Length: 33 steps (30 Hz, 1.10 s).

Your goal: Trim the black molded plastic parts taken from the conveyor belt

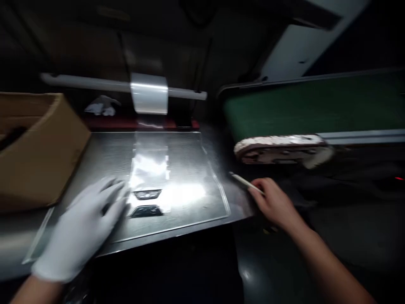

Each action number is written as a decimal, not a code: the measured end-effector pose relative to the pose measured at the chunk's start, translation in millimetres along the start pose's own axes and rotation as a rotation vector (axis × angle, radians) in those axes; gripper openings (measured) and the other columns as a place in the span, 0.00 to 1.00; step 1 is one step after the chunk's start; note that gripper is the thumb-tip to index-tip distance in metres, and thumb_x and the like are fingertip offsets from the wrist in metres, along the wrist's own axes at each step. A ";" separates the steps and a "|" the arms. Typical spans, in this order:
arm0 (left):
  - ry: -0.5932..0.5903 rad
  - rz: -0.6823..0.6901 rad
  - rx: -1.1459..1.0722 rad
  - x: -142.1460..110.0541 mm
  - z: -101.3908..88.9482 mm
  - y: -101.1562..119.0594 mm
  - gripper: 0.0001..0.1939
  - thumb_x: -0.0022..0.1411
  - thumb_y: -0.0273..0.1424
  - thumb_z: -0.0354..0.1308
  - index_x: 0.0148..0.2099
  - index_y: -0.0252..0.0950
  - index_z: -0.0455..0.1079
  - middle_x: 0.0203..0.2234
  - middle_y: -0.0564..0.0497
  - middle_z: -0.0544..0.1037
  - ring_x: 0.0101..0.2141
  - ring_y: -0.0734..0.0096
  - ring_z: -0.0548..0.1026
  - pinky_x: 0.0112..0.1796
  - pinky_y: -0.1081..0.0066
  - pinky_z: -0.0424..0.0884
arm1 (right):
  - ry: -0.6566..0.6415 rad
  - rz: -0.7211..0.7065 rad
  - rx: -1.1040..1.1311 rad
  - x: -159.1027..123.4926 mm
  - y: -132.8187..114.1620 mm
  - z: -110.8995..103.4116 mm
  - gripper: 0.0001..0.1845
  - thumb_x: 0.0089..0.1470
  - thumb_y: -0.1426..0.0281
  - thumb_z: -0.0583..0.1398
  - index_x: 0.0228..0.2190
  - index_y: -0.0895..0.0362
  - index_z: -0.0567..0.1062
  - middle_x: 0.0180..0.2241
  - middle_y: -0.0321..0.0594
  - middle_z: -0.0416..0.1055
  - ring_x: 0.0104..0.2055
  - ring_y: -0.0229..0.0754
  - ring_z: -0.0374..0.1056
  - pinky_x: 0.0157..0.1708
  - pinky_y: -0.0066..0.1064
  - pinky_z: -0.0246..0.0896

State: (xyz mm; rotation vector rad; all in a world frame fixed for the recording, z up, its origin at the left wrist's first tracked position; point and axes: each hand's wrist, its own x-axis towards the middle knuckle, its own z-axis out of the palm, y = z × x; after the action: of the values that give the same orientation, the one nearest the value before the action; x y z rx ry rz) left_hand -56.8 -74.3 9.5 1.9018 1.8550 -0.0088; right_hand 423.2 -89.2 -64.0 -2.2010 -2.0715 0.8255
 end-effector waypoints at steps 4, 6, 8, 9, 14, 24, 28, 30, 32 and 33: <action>-0.027 0.026 -0.074 9.5 0.7 9.7 0.19 0.70 0.39 0.59 0.59 0.42 0.76 0.62 0.46 0.76 0.65 0.51 0.69 0.65 0.50 0.65 | -0.047 -0.027 0.150 9.1 -40.2 -14.9 0.16 0.68 0.55 0.54 0.50 0.49 0.71 0.35 0.45 0.80 0.33 0.53 0.78 0.30 0.40 0.71; -0.029 0.026 -0.073 12.5 -0.2 11.7 0.17 0.69 0.36 0.60 0.58 0.42 0.77 0.62 0.46 0.76 0.65 0.51 0.68 0.64 0.50 0.66 | -0.148 -0.182 0.251 19.5 -80.6 -14.5 0.17 0.70 0.57 0.53 0.54 0.47 0.73 0.41 0.44 0.81 0.40 0.52 0.79 0.38 0.40 0.73; -0.027 0.049 -0.057 13.5 -1.9 13.3 0.15 0.67 0.33 0.61 0.55 0.41 0.77 0.60 0.45 0.76 0.63 0.50 0.70 0.62 0.50 0.68 | -0.210 -0.387 0.291 30.9 -128.2 -8.8 0.18 0.72 0.60 0.52 0.55 0.49 0.76 0.46 0.44 0.81 0.47 0.51 0.77 0.45 0.41 0.72; -0.030 0.064 -0.051 13.6 -2.7 13.9 0.14 0.67 0.31 0.61 0.54 0.41 0.78 0.59 0.45 0.77 0.62 0.51 0.71 0.61 0.50 0.69 | -0.226 -0.470 0.283 36.3 -151.5 -4.2 0.17 0.72 0.62 0.53 0.54 0.51 0.77 0.46 0.44 0.80 0.48 0.50 0.77 0.46 0.40 0.72; -0.031 0.117 -0.062 12.5 -3.3 12.7 0.09 0.65 0.27 0.61 0.47 0.40 0.77 0.55 0.44 0.77 0.58 0.51 0.72 0.60 0.50 0.69 | -0.300 -0.656 0.107 51.2 -230.2 20.2 0.16 0.71 0.67 0.54 0.52 0.52 0.79 0.44 0.41 0.79 0.40 0.44 0.76 0.34 0.34 0.67; -0.031 0.156 -0.057 12.5 1.5 7.0 0.08 0.65 0.28 0.61 0.44 0.41 0.79 0.59 0.42 0.75 0.62 0.50 0.68 0.63 0.47 0.65 | -0.358 -0.711 0.003 51.5 -250.6 28.9 0.17 0.73 0.67 0.54 0.53 0.51 0.80 0.42 0.40 0.79 0.40 0.43 0.76 0.31 0.33 0.59; -0.049 0.165 -0.030 13.0 1.0 7.9 0.07 0.66 0.29 0.61 0.44 0.41 0.79 0.60 0.43 0.74 0.63 0.50 0.68 0.63 0.47 0.65 | -0.349 -0.719 -0.009 50.3 -245.3 28.2 0.18 0.73 0.68 0.53 0.54 0.51 0.80 0.41 0.40 0.78 0.38 0.43 0.75 0.30 0.33 0.58; -0.056 0.156 -0.024 12.9 0.9 8.7 0.07 0.66 0.31 0.61 0.45 0.42 0.79 0.60 0.44 0.75 0.62 0.51 0.69 0.63 0.47 0.66 | -0.348 -0.720 -0.020 49.4 -235.5 25.5 0.17 0.73 0.68 0.54 0.54 0.51 0.79 0.41 0.40 0.78 0.39 0.43 0.75 0.30 0.33 0.58; -0.063 0.143 -0.019 12.5 1.2 9.2 0.07 0.66 0.32 0.61 0.45 0.42 0.80 0.60 0.45 0.75 0.63 0.52 0.69 0.63 0.48 0.66 | -0.345 -0.710 -0.042 48.0 -219.6 20.0 0.17 0.72 0.67 0.55 0.54 0.51 0.80 0.41 0.40 0.78 0.39 0.44 0.75 0.30 0.33 0.58; -0.066 0.136 -0.017 12.3 1.4 9.3 0.07 0.66 0.32 0.61 0.44 0.42 0.80 0.60 0.46 0.75 0.63 0.52 0.68 0.64 0.48 0.65 | -0.340 -0.701 -0.056 47.1 -209.4 16.2 0.16 0.72 0.67 0.55 0.54 0.51 0.80 0.41 0.40 0.78 0.38 0.44 0.75 0.30 0.33 0.58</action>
State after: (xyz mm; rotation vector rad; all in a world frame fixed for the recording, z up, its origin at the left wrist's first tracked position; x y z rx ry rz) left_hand -46.5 -62.9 7.3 1.9883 1.6743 -0.0117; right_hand 222.4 -24.5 -20.9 -1.2211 -2.7612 1.0939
